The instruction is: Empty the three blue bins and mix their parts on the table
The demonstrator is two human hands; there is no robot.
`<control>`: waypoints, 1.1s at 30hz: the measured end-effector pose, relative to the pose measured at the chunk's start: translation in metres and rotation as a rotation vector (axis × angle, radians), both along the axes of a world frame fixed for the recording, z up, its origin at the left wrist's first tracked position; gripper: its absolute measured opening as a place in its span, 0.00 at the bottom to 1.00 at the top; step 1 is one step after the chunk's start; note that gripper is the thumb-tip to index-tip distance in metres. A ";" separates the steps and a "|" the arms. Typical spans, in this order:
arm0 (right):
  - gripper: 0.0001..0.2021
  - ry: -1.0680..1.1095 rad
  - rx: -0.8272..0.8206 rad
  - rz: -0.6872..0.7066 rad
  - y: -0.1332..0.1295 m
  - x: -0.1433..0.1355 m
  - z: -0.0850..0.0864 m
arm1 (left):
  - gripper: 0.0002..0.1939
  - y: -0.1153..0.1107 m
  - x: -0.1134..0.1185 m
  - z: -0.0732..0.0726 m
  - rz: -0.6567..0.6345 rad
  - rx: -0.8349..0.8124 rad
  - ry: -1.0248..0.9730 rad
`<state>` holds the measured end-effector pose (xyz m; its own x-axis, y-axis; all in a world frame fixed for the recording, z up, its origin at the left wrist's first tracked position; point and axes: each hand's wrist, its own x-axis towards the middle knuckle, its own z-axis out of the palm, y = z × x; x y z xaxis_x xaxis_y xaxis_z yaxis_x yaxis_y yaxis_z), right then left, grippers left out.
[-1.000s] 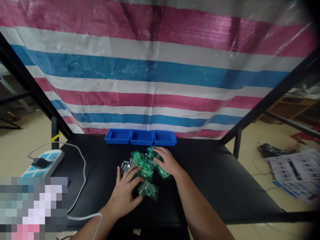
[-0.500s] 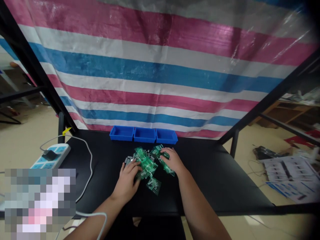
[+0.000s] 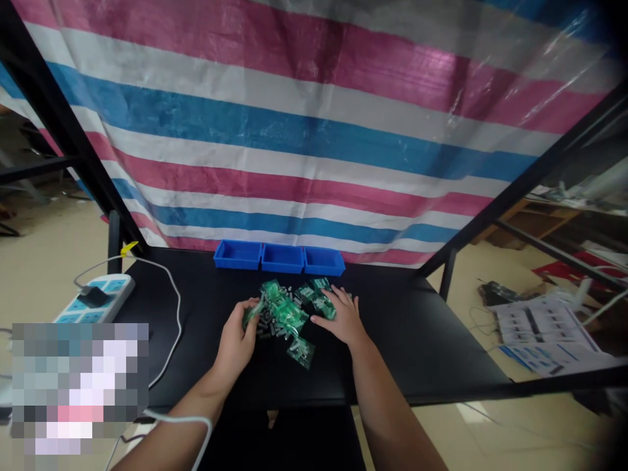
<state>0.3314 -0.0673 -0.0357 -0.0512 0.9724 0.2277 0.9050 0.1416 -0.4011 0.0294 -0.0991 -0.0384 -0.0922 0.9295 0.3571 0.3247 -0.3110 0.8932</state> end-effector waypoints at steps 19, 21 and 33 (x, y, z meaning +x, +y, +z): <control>0.05 0.012 0.231 -0.031 0.009 -0.018 -0.006 | 0.16 0.018 -0.016 -0.005 -0.003 -0.067 0.445; 0.04 0.009 0.249 -0.044 0.010 -0.017 -0.006 | 0.17 0.015 -0.013 -0.002 -0.023 -0.066 0.471; 0.09 0.287 0.327 -0.208 0.013 -0.013 -0.012 | 0.25 -0.002 -0.003 0.011 -0.169 -0.013 0.714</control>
<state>0.3182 -0.0542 -0.0477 0.2466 0.8305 0.4994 0.7870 0.1291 -0.6033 0.0263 -0.1015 -0.0271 0.3037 0.9151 0.2653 0.7779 -0.3990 0.4855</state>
